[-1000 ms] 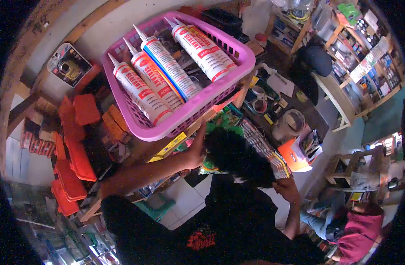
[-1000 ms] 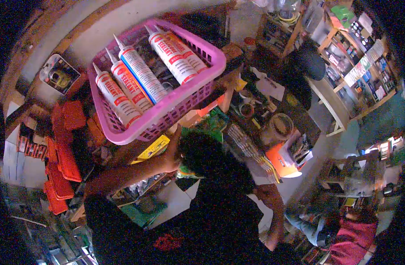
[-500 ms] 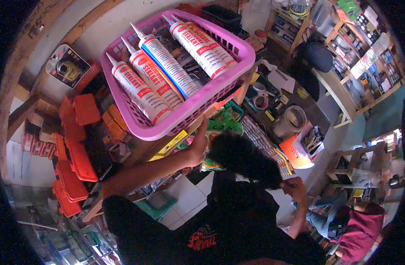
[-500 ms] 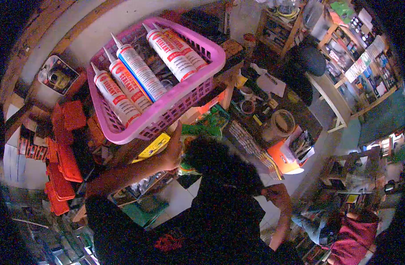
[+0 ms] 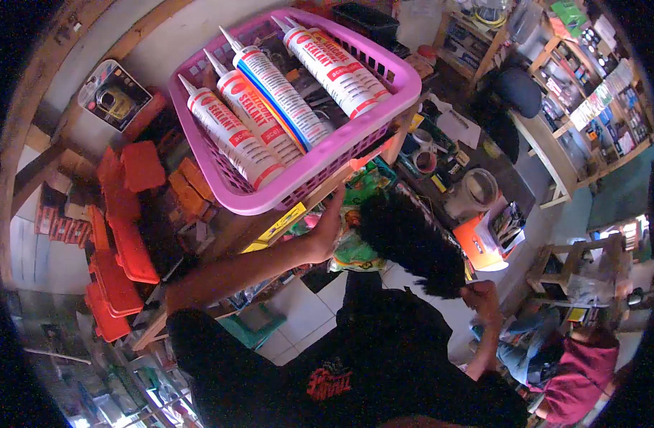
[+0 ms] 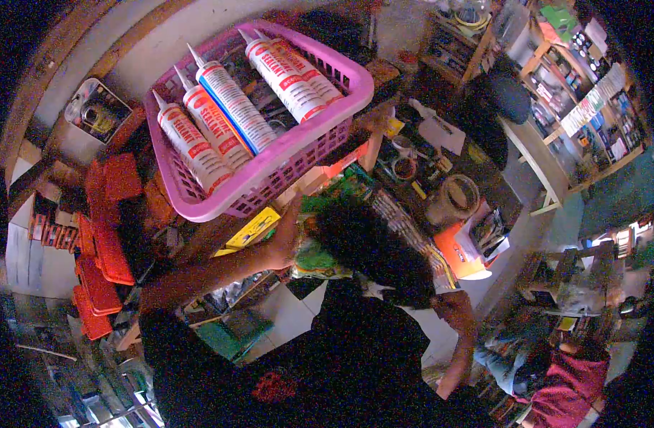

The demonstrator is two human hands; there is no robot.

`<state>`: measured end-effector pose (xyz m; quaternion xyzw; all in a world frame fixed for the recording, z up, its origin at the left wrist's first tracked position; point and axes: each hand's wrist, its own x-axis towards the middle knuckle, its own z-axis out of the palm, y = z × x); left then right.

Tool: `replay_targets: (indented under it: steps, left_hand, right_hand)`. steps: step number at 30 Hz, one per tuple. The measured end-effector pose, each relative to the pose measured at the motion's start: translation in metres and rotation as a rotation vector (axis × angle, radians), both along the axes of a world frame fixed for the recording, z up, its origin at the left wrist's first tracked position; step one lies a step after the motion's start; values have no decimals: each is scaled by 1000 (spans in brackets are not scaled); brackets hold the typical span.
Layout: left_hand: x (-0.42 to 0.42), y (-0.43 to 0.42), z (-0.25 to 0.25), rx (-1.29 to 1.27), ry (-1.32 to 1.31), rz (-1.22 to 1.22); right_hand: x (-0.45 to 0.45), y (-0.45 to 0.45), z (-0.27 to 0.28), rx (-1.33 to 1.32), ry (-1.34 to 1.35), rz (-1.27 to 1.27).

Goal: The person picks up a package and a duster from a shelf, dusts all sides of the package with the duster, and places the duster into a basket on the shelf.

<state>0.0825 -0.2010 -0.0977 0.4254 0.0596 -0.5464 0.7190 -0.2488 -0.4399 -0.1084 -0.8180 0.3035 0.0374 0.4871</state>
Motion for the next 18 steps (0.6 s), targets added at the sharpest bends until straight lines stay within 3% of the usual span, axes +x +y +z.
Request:
replay_targets:
  steps: [2,3,5,7,8,9,11,13,15,17,18]
  left_hand:
    - [-15,-2,59,31,-57,28]
    - [-6,-1,44,-31,-34,-19]
    - [-14,3,64,89,-319,-85]
    - [-13,5,61,62,-308,-89]
    - [-6,3,47,-26,-158,-59]
    - [-2,2,35,-115,-10,-30]
    - [-8,0,46,-16,-142,-6]
    - [-10,-1,49,-12,-122,-27]
    - [-6,2,39,-107,56,-89]
    - [-1,13,14,-39,-727,-326]
    - [1,20,1,-4,-1122,-440]
  right_hand:
    - [7,13,23,22,63,-15]
    - [10,14,27,10,80,-8]
    - [13,14,33,-9,121,7]
    - [-1,13,8,-65,120,-148]
    - [-6,11,2,-94,118,-226]
    - [-8,3,2,-88,141,-103]
    - [-6,-13,4,-73,179,138]
    - [-28,-23,-42,-263,-44,-27]
    - [-38,-19,-53,-204,-152,-165]
    - [-27,-6,-33,103,-157,-270]
    - [-26,-7,-32,62,-147,-265]
